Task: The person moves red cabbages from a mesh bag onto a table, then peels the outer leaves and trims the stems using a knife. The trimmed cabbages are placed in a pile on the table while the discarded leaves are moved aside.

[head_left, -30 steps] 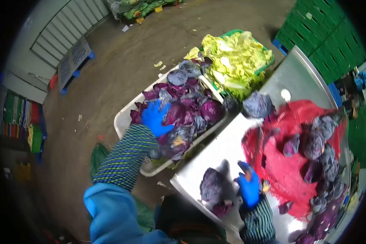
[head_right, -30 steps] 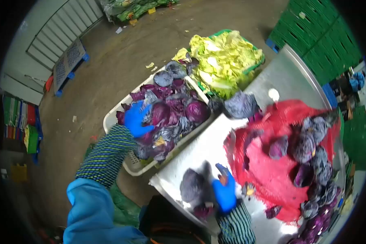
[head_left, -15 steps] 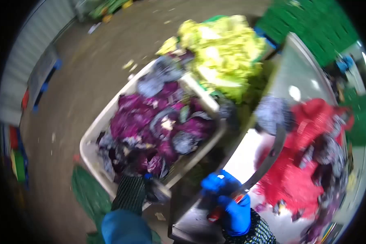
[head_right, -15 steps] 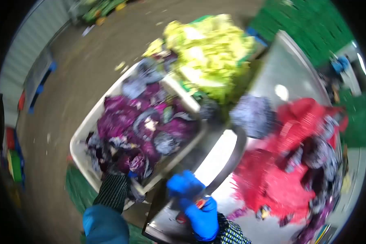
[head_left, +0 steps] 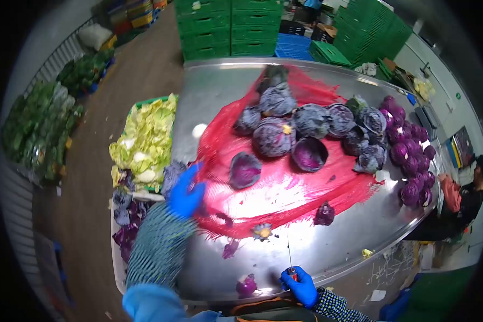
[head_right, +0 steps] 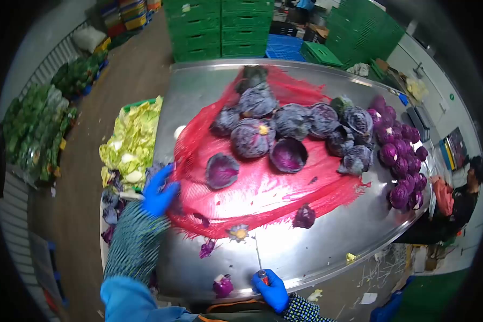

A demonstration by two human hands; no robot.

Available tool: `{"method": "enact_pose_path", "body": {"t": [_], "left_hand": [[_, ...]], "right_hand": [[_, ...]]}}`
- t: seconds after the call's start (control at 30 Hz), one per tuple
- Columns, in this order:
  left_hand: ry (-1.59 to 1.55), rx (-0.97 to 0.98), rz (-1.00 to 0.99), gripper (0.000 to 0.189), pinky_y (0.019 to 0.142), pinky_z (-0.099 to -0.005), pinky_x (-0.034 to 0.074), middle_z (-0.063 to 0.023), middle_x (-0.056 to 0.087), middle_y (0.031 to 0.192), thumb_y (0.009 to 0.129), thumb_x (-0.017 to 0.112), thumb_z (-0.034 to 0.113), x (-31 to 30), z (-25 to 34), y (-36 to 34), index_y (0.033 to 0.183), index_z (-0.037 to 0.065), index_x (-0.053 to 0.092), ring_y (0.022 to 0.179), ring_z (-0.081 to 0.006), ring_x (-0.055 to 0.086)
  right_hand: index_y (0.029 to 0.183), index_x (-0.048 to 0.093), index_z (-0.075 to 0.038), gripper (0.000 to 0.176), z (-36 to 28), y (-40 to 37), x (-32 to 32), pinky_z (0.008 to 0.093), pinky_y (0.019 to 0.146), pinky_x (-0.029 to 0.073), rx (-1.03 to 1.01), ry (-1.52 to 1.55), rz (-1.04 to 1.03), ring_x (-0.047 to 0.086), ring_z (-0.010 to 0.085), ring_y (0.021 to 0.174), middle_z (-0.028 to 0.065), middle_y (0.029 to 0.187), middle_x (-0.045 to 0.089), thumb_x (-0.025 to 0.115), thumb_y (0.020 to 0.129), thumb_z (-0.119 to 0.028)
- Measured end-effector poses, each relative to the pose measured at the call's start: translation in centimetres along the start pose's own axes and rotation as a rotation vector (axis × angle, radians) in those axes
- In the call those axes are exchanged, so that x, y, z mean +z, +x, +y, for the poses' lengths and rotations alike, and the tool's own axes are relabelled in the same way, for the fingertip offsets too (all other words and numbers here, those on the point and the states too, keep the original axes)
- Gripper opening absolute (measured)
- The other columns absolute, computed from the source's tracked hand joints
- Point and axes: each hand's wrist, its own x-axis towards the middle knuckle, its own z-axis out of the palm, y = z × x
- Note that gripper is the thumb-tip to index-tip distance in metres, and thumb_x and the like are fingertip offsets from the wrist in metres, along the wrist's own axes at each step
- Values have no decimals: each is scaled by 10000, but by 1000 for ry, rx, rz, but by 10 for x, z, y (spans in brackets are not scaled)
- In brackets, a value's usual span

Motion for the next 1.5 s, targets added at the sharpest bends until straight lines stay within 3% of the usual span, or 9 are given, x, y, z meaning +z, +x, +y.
{"method": "enact_pose_path", "body": {"t": [0.1, 0.33, 0.5, 0.83, 1.1, 1.27, 1.3, 1.4, 1.5], "left_hand": [[294, 210, -186, 1115, 1073, -454, 251, -248, 215, 1434, 575, 822, 400, 146, 22, 125, 1433, 98, 178, 1308, -411, 267], [-106, 123, -239, 931, 984, -406, 402, -143, 497, 1195, 522, 870, 261, 196, -59, 221, 1280, 48, 372, 1110, -271, 496], [-787, -217, -127, 773, 808, -243, 451, -93, 475, 1207, 666, 623, -14, 166, -67, 119, 1369, 111, 327, 1033, -183, 504], [689, 329, -461, 972, 1009, -480, 302, -191, 326, 1249, 504, 848, 367, 110, 81, -158, 1311, 58, 404, 1191, -380, 319], [641, 569, -1043, 1020, 1031, -472, 251, -249, 274, 1374, 598, 818, 328, 77, 69, -101, 1394, 38, 250, 1253, -397, 284], [422, 488, -842, 1044, 1073, -438, 237, -213, 252, 1389, 603, 827, 224, 81, 12, -91, 1398, 10, 185, 1284, -360, 275], [268, 167, -862, 1029, 1090, -436, 211, -213, 225, 1418, 625, 811, 198, 99, 49, -115, 1406, 9, 168, 1307, -359, 252], [543, 459, -720, 938, 1070, -431, 237, -242, 262, 1401, 655, 785, 282, 102, 57, -140, 1386, 12, 263, 1299, -367, 285], [652, 280, -721, 1147, 1051, -491, 248, -272, 199, 1389, 522, 842, 427, 103, 72, -151, 1415, 71, 217, 1280, -412, 230]], "right_hand": [[1002, 569, -20, 190, -19, 0, -22, 229, 635, 472, -128, 12, 90, 561, 78, 684, 22, 779, 586, 617, 871, -150], [1110, 553, -38, 240, 65, -19, -117, 227, 589, 463, -87, 197, 530, 549, 97, 651, 76, 895, 659, 554, 904, -161], [1255, 475, -51, 455, -2, -11, -86, 222, 628, 454, -34, 131, 490, 512, 66, 695, 12, 817, 562, 642, 851, -176], [1388, 367, -157, 508, 36, -51, 11, 258, 833, 452, -247, 242, 104, 533, 88, 898, 64, 988, 592, 544, 913, -197], [1415, 274, -300, 572, 35, -56, 71, 346, 576, 480, -632, -6, 338, 603, 280, 637, 169, 818, 577, 485, 890, -216], [1407, 314, -212, 596, 40, -74, 68, 341, 593, 448, -618, 118, 351, 556, 226, 617, 137, 706, 516, 505, 847, -135], [1389, 353, -200, 543, 49, -72, 61, 327, 641, 478, -523, 186, 302, 583, 179, 677, 124, 773, 569, 519, 873, -172], [1387, 354, -107, 486, 47, -96, 30, 259, 787, 470, -328, 453, 302, 539, 111, 883, 87, 1066, 576, 507, 928, -148], [1390, 355, -115, 493, 68, -89, 28, 265, 828, 446, -255, 373, 271, 517, 103, 914, 73, 1057, 541, 512, 923, -128]]}}
